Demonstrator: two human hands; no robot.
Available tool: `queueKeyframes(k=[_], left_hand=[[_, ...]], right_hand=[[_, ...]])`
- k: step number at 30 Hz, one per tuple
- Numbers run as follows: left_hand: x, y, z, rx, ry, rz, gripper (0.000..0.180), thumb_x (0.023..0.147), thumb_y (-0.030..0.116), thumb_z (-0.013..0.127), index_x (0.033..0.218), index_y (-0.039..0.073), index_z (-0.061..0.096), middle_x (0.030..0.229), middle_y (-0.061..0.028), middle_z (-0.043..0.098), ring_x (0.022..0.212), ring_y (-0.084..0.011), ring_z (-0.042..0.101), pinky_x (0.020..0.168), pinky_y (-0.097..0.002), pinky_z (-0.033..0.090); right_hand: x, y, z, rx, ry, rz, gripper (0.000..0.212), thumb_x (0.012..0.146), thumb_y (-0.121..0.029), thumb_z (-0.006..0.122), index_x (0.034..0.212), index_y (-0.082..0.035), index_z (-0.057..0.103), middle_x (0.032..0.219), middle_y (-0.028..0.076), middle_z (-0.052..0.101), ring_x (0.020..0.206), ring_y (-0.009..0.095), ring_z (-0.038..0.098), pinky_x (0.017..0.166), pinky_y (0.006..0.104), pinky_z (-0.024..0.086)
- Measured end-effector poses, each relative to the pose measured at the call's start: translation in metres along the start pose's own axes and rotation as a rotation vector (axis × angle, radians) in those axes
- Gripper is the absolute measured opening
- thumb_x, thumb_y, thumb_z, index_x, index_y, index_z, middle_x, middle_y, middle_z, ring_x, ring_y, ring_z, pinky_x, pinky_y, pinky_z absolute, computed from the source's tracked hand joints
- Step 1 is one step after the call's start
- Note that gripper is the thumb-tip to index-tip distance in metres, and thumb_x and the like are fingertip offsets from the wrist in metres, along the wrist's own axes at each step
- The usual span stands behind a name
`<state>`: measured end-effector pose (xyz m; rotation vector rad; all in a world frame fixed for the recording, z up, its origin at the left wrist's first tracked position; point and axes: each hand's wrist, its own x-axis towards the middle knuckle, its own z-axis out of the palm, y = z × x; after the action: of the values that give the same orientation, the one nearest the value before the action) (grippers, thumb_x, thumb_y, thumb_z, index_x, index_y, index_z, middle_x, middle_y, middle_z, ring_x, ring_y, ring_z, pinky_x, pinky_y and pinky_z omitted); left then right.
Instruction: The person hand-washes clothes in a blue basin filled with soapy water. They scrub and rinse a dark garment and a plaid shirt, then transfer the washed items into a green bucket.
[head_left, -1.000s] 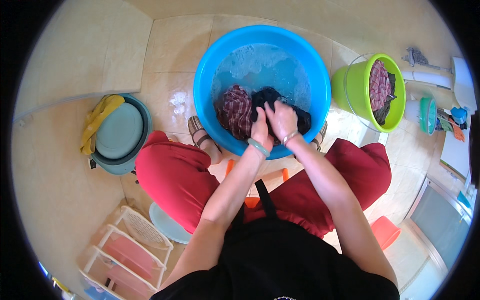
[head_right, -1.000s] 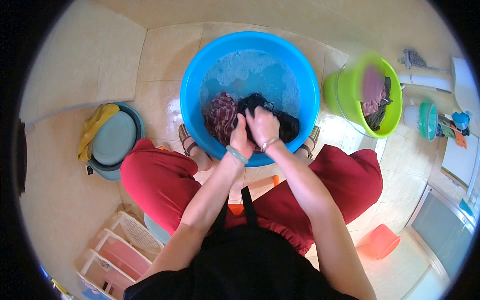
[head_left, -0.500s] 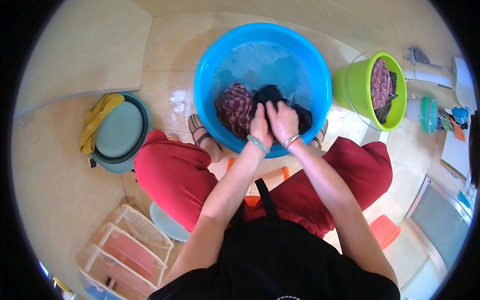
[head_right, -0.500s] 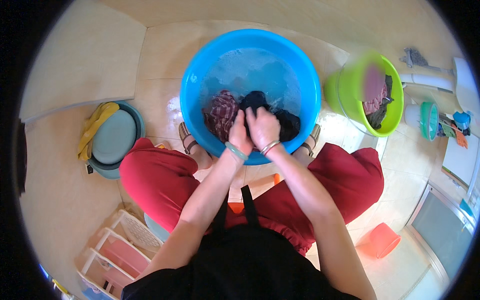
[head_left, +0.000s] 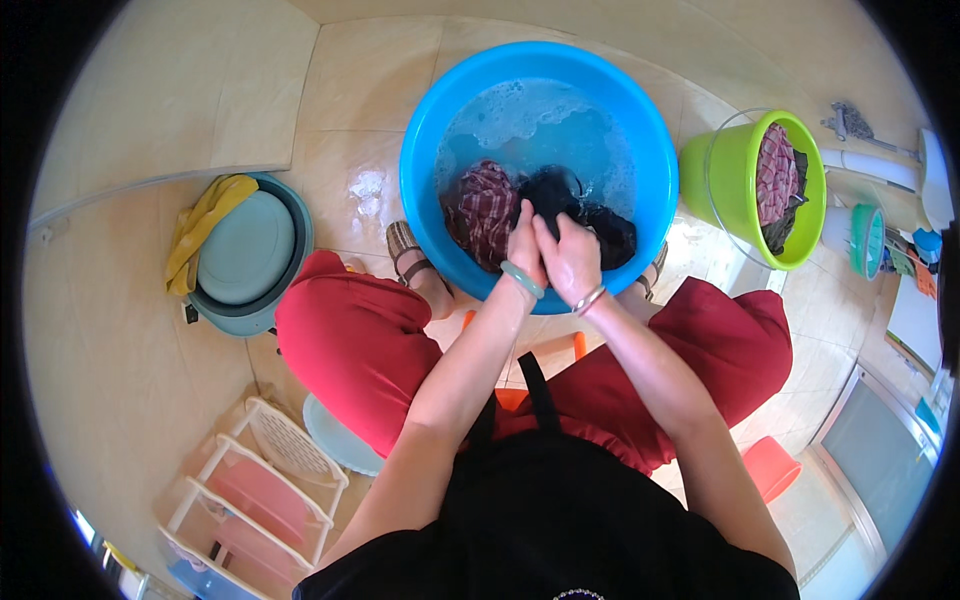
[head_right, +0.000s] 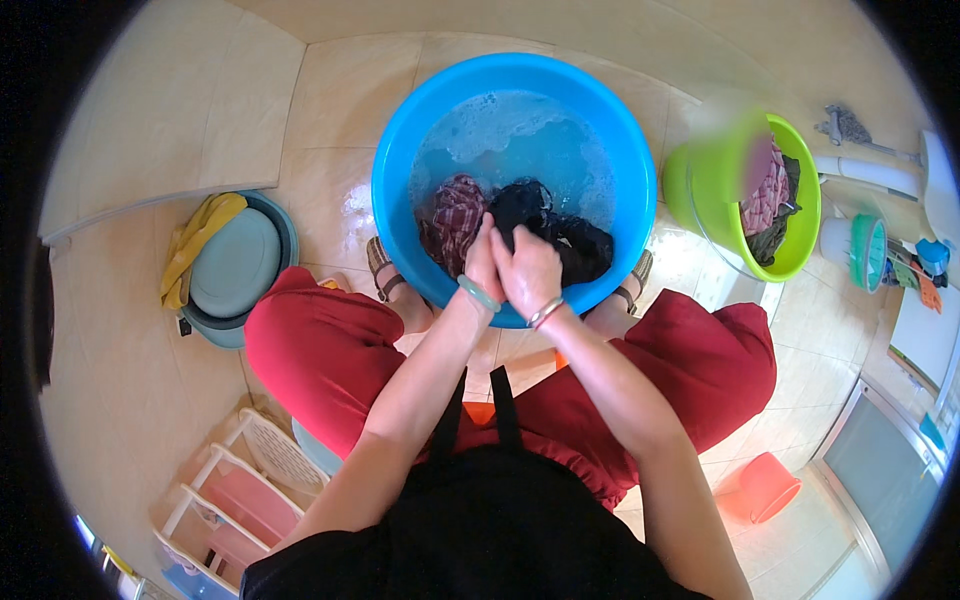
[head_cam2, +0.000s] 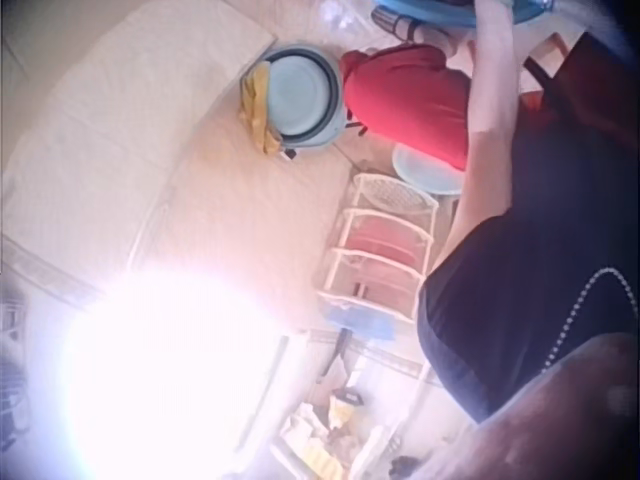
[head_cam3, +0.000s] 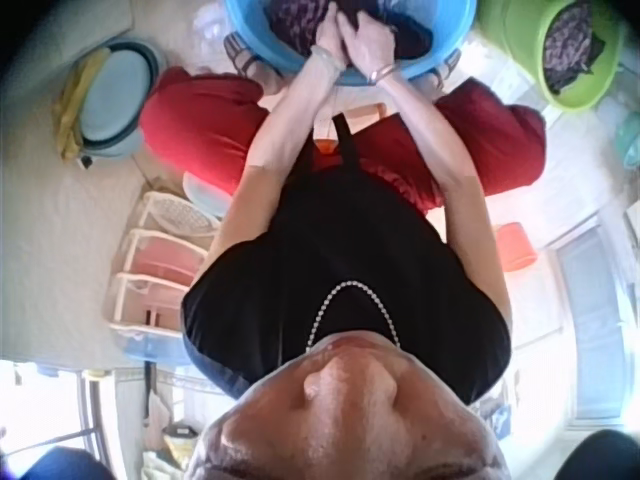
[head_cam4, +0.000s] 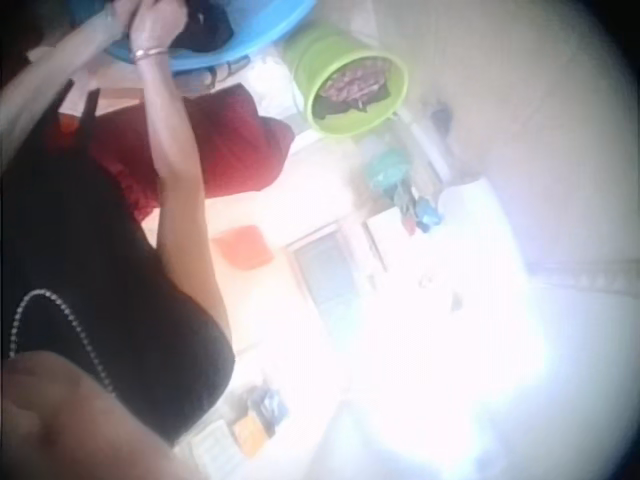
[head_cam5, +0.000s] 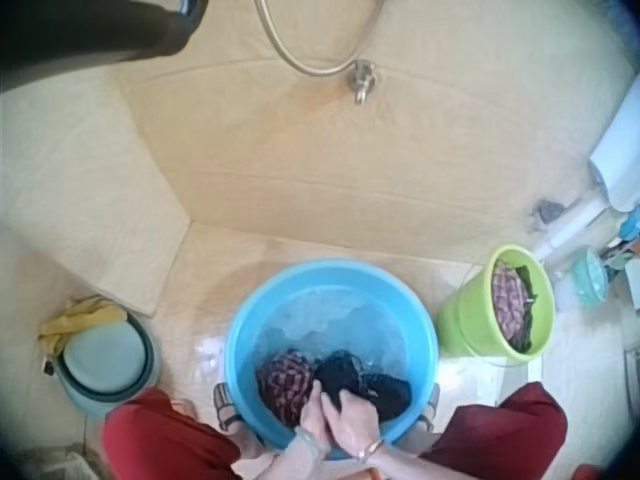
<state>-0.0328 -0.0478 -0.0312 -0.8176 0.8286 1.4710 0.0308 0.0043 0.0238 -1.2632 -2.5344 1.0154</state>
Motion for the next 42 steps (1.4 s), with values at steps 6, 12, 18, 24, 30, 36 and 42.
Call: queueKeyframes(k=[6,12,18,24,30,36,42], left_hand=[[-0.012,-0.033,0.011,0.047,-0.044,0.126,0.059,0.096,0.049,0.047,0.138,0.007,0.042,0.143,-0.0091,0.044,0.127,-0.0224,0.042,0.108,-0.0382,0.029],[-0.020,-0.020,0.021,0.009,-0.029,0.159,0.055,0.096,0.050,0.047,0.133,0.010,0.048,0.135,-0.0070,0.052,0.122,-0.0233,0.047,0.107,-0.0394,0.034],[-0.023,-0.009,0.021,0.036,0.030,0.117,0.044,0.097,0.047,0.047,0.118,0.011,0.056,0.117,-0.0063,0.060,0.105,-0.0219,0.058,0.094,-0.0386,0.046],[-0.031,-0.029,0.026,-0.097,-0.254,0.072,0.053,0.099,0.043,0.044,0.137,0.006,0.044,0.138,-0.0064,0.049,0.127,-0.0215,0.043,0.111,-0.0371,0.029],[-0.007,-0.002,-0.006,0.003,-0.161,0.087,0.050,0.096,0.052,0.045,0.122,0.010,0.054,0.118,-0.0067,0.060,0.108,-0.0244,0.056,0.097,-0.0393,0.044],[-0.023,-0.034,0.021,-0.004,-0.305,0.075,0.054,0.100,0.047,0.038,0.138,0.009,0.043,0.141,-0.0058,0.046,0.130,-0.0216,0.039,0.111,-0.0373,0.027],[0.002,0.001,0.005,0.059,0.023,0.009,0.054,0.095,0.056,0.043,0.121,0.009,0.053,0.116,-0.0094,0.061,0.106,-0.0253,0.058,0.094,-0.0419,0.046]], right_hand=[[0.046,0.034,0.007,-0.209,0.060,0.256,0.046,0.091,-0.044,0.051,0.076,-0.002,0.062,0.075,0.024,0.065,0.074,0.043,0.063,0.067,0.0503,0.052],[0.031,0.031,0.007,-0.159,0.044,0.162,0.044,0.090,-0.043,0.053,0.073,-0.003,0.059,0.072,0.023,0.064,0.069,0.043,0.063,0.063,0.0520,0.051],[0.016,0.011,0.007,-0.028,0.017,0.145,0.045,0.090,-0.043,0.053,0.072,-0.002,0.057,0.074,0.024,0.063,0.072,0.044,0.062,0.065,0.0526,0.049],[0.057,0.057,0.004,-0.212,0.056,0.241,0.045,0.092,-0.044,0.051,0.078,-0.001,0.062,0.078,0.024,0.065,0.074,0.043,0.064,0.068,0.0513,0.052],[-0.003,-0.007,0.000,0.057,-0.002,0.081,0.043,0.090,-0.042,0.054,0.074,-0.003,0.057,0.073,0.026,0.061,0.071,0.046,0.061,0.064,0.0543,0.048],[0.066,0.066,0.005,-0.198,0.045,0.271,0.045,0.092,-0.043,0.051,0.079,-0.002,0.063,0.077,0.025,0.065,0.076,0.043,0.064,0.068,0.0525,0.052],[0.006,0.005,0.000,-0.031,-0.053,0.092,0.046,0.091,-0.044,0.052,0.075,-0.002,0.057,0.072,0.025,0.062,0.069,0.044,0.062,0.062,0.0526,0.049]])
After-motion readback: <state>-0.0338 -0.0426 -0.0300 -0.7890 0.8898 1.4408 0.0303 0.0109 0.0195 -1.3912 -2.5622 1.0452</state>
